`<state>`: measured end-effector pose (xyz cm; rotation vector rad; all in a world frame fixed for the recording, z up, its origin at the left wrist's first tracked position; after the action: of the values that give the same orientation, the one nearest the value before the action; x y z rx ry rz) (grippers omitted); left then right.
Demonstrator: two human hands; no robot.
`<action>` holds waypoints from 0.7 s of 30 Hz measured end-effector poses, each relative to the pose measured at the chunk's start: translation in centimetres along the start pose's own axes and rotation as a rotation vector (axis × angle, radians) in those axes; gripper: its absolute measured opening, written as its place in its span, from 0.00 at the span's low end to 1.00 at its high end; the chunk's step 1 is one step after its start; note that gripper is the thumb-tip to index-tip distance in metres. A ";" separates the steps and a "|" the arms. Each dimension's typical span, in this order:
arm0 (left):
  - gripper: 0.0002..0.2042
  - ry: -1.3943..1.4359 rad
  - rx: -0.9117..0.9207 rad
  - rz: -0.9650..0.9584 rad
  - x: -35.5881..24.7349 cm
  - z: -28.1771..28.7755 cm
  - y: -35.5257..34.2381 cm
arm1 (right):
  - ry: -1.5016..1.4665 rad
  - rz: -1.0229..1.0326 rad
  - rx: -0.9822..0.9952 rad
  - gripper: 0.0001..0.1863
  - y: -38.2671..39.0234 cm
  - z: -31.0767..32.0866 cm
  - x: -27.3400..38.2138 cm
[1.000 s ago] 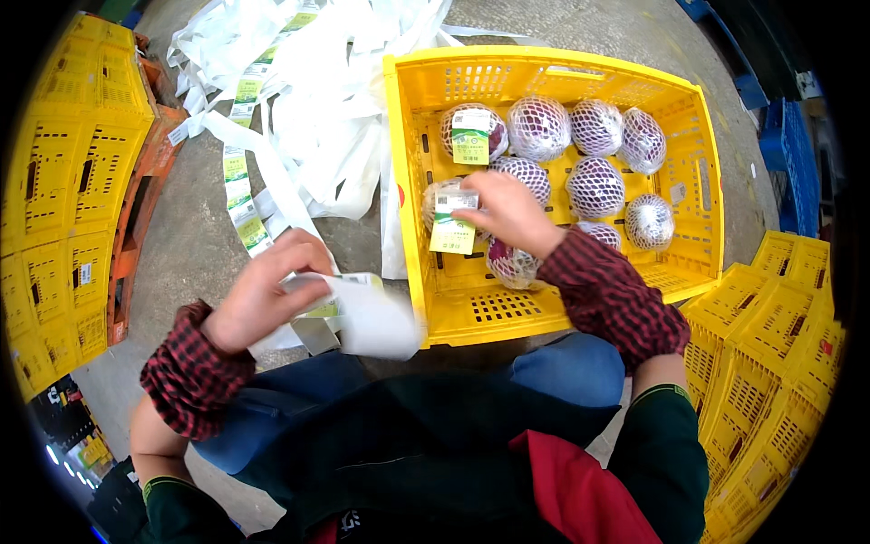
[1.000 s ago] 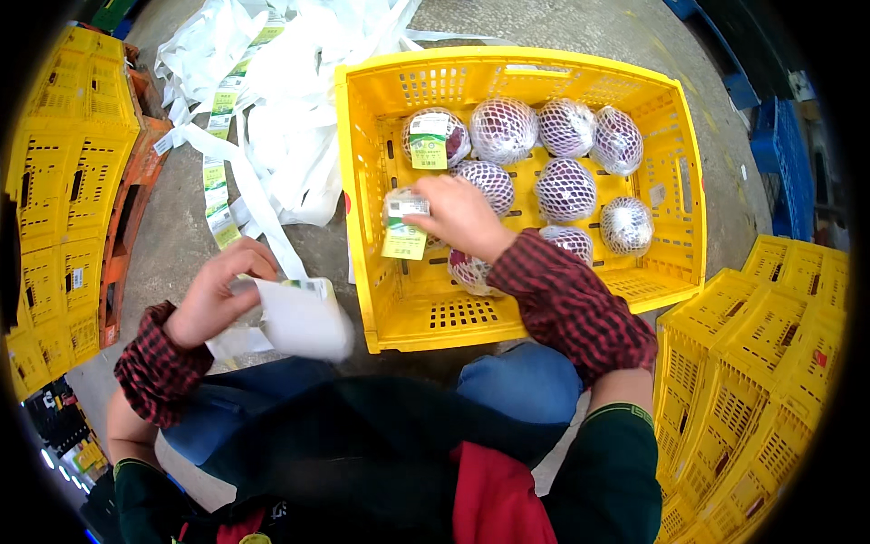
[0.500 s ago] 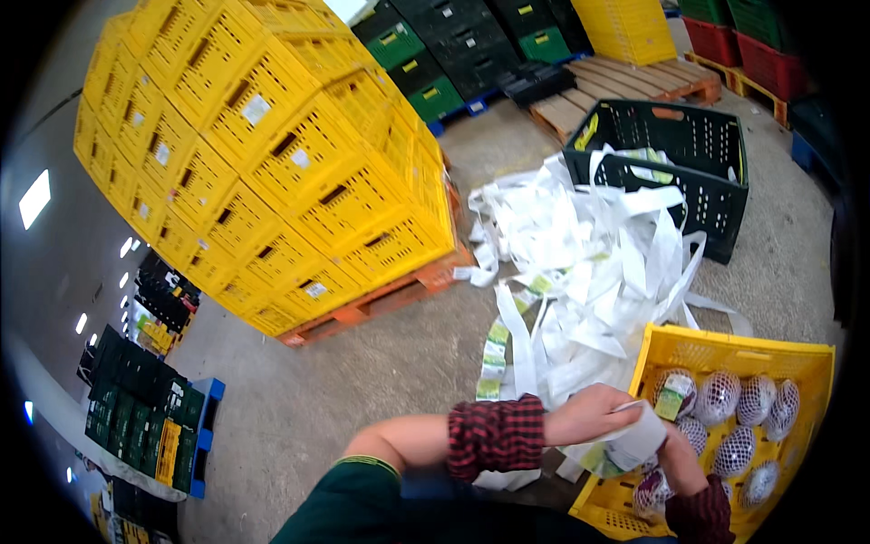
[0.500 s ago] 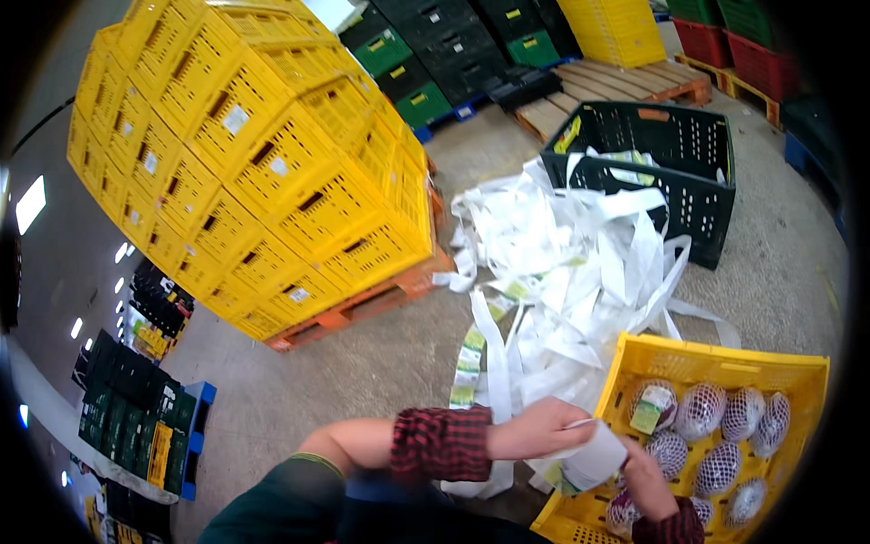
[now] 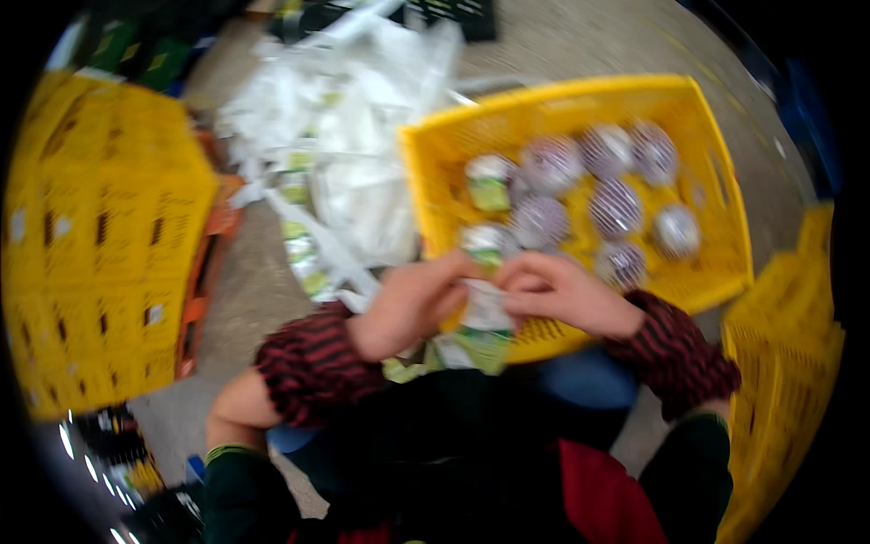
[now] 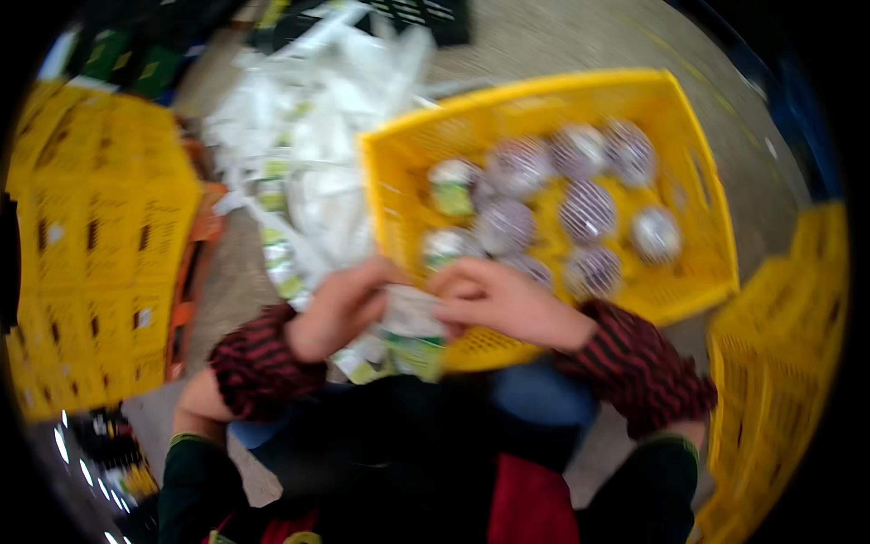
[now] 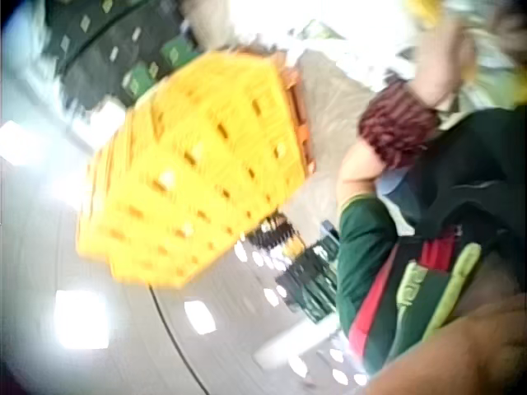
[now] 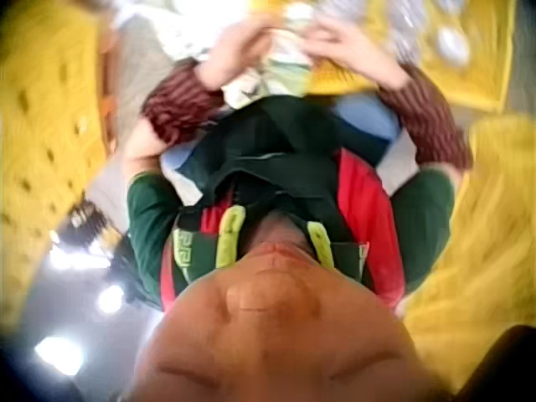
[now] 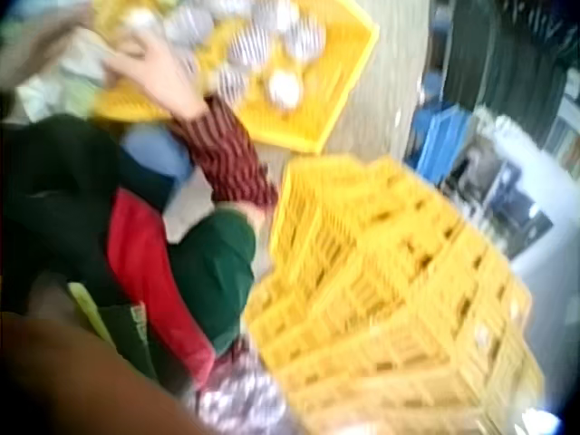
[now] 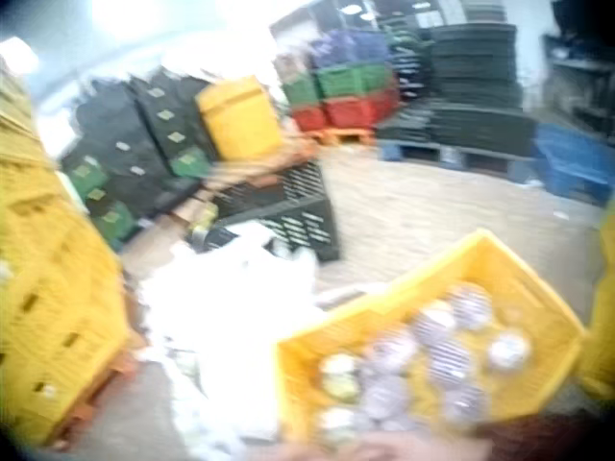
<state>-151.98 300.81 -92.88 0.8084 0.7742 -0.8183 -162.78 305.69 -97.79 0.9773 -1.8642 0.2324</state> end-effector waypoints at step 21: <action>0.13 0.070 -0.001 0.285 5.7 0.6 3.9 | 0.661 0.338 -0.598 0.08 5.2 6.8 5.4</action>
<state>-145.84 300.21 -96.16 0.9258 0.7007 -0.5371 -172.12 302.53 -95.42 0.1324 -1.3381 0.1546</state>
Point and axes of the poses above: each hand's wrist, its own y-axis away from the middle knuckle, its own z-axis out of the back of the hand, x = y × z, the point moved 10 cm from there along -y, towards the middle knuckle, and after that the axes turned 14 degrees about x, right-handed, at the moved point
